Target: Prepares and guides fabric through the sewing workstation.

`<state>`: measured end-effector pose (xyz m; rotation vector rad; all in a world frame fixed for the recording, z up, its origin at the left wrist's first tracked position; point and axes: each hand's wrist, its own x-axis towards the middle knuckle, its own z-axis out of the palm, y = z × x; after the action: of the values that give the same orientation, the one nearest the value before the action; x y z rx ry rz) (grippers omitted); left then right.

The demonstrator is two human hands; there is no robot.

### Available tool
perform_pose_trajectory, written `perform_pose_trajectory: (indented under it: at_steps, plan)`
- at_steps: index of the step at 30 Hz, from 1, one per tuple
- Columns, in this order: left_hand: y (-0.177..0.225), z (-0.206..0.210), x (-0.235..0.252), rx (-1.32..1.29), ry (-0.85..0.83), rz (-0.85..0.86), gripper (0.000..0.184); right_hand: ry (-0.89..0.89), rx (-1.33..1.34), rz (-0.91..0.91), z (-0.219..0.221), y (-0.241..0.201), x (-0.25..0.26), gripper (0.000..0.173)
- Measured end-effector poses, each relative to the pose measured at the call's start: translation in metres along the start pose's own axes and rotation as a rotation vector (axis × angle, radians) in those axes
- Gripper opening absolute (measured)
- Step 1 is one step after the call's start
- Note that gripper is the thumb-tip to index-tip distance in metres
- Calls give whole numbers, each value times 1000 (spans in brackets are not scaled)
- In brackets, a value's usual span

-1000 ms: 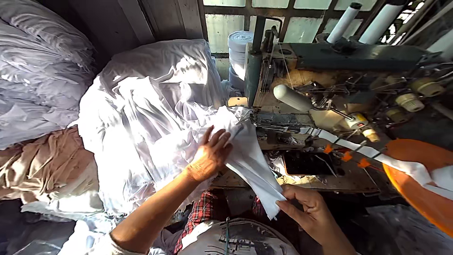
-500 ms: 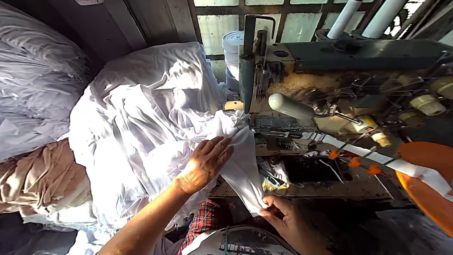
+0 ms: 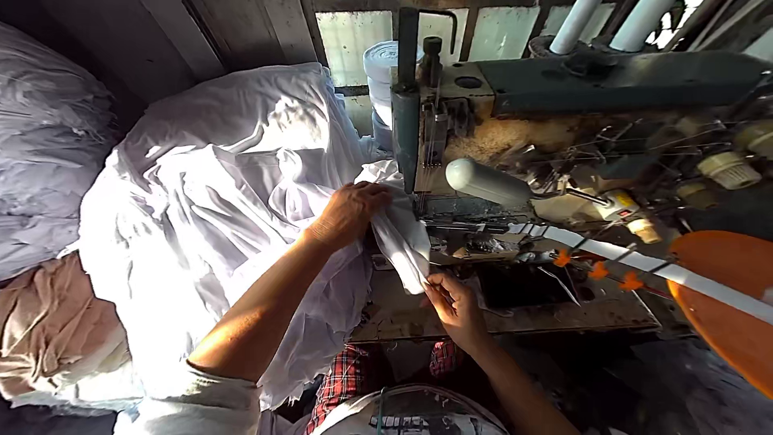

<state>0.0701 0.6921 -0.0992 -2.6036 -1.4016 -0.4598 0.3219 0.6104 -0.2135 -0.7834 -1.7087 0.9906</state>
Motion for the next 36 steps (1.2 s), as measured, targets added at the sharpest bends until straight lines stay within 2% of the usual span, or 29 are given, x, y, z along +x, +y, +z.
perform_pose_trajectory:
  at_steps: [4,8,11,13,16,18,23,27,28,30,33,35,36]
  plan:
    - [-18,3,8,-31,60,-76,39,32,25,-63,7,-1,20,20]
    - [-35,15,6,-54,207,-203,32,71,56,-102,10,-9,39,19]
    - [-38,14,-5,-185,99,-332,45,108,0,-153,12,-14,45,19]
    - [-43,7,-18,-355,15,-339,51,117,-38,-181,11,-14,47,19]
    - [-59,4,-47,-580,12,-244,41,87,-18,-189,11,-13,48,18]
    - [-59,-8,-57,-597,-4,-215,39,39,-3,-166,9,-16,48,19]
    - [-36,-43,-79,-374,-68,-162,49,-59,-48,-151,6,-24,42,19]
    - [-10,-58,-89,-116,49,-78,18,-108,-186,-186,6,-27,35,24]
    - [3,-63,-89,-41,111,-49,17,-121,-212,-193,6,-28,33,25]
    - [33,-72,-87,6,223,1,22,-162,-243,-199,5,-31,24,25]
    - [75,-66,-88,-101,340,79,23,-169,-257,-252,8,-31,5,19]
    - [91,-47,-88,-188,271,167,32,-149,-169,-285,8,-26,-6,16]
    - [94,-35,-86,-203,168,216,47,-132,-99,-287,7,-23,-9,16]
